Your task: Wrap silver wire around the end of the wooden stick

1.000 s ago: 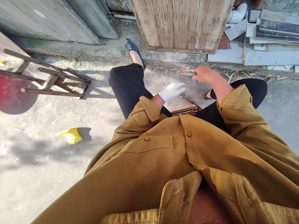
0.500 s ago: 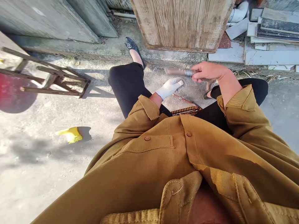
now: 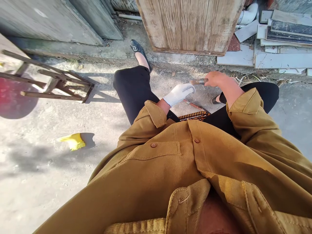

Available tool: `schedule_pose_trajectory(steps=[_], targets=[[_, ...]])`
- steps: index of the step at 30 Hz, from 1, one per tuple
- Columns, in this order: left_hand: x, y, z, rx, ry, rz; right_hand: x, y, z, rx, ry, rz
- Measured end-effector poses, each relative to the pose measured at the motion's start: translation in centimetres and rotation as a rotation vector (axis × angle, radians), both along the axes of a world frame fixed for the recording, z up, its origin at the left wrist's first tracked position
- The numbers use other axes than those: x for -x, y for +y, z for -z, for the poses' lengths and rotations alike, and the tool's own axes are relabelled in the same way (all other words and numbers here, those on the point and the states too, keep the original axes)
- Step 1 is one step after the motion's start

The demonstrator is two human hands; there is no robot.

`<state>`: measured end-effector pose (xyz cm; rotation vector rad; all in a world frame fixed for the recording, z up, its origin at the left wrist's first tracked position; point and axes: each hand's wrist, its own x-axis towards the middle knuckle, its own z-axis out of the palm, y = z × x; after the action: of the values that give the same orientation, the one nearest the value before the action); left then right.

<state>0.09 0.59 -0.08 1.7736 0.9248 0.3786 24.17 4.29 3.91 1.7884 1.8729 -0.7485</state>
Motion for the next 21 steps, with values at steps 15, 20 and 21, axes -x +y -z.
schedule_pose_trajectory(steps=[15, 20, 21], targets=[[-0.2, 1.4, 0.6, 0.192, 0.003, -0.337, 1.0, -2.1, -4.5, 0.319, 0.686, -0.095], [-0.9, 0.1, 0.6, 0.196, 0.027, -0.063, -1.6, -0.7, -3.6, -0.155, 0.874, 0.483], [-0.9, -0.1, 0.5, 0.167, 0.038, -0.015, -1.6, -0.4, -3.0, -0.185, 0.769, 0.496]])
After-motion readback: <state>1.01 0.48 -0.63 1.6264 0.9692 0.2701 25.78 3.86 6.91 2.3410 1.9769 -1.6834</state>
